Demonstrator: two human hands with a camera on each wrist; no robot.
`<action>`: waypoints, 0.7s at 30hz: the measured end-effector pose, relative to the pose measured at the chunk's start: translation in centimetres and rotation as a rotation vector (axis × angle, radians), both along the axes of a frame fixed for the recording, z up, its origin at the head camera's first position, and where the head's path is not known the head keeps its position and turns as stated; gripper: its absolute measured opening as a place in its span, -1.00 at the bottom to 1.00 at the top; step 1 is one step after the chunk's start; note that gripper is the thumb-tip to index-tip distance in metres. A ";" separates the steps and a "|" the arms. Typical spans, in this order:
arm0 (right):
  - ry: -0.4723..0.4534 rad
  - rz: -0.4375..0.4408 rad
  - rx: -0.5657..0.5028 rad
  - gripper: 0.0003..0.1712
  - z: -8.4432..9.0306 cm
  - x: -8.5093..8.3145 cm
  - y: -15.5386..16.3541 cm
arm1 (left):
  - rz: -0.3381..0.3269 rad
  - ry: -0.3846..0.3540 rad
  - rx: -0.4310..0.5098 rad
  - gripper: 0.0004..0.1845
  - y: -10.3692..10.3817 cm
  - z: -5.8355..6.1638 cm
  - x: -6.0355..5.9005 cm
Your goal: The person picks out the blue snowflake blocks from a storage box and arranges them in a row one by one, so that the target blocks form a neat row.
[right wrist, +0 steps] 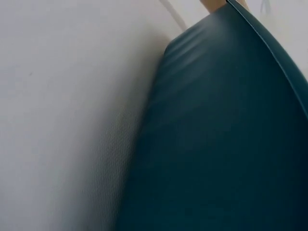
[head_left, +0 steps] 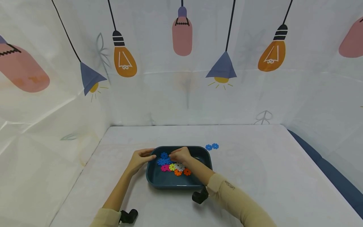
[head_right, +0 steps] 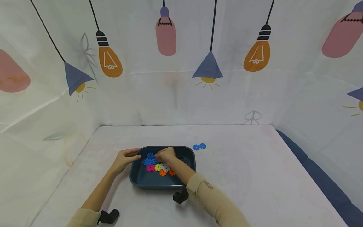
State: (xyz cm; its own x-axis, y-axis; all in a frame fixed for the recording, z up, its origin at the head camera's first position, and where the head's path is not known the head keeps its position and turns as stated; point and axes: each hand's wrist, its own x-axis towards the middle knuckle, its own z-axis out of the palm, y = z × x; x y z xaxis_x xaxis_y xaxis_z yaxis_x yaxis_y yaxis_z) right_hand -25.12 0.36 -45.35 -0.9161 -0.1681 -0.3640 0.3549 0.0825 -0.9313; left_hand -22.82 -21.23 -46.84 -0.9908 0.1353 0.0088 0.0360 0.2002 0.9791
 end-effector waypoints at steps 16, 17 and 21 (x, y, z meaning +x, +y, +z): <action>-0.134 -0.045 -0.191 -0.73 -0.5 -0.4 -2.6 | 0.004 0.036 -0.011 -0.53 -0.4 -1.2 -0.6; -0.146 -0.052 -0.193 -0.74 -0.5 -0.4 -2.9 | 0.003 0.035 -0.011 -0.53 -0.5 -1.2 -0.6; -0.205 -0.065 -0.248 -0.71 -0.4 -0.4 -3.7 | -0.005 0.033 -0.003 -0.54 -0.5 -1.2 -0.6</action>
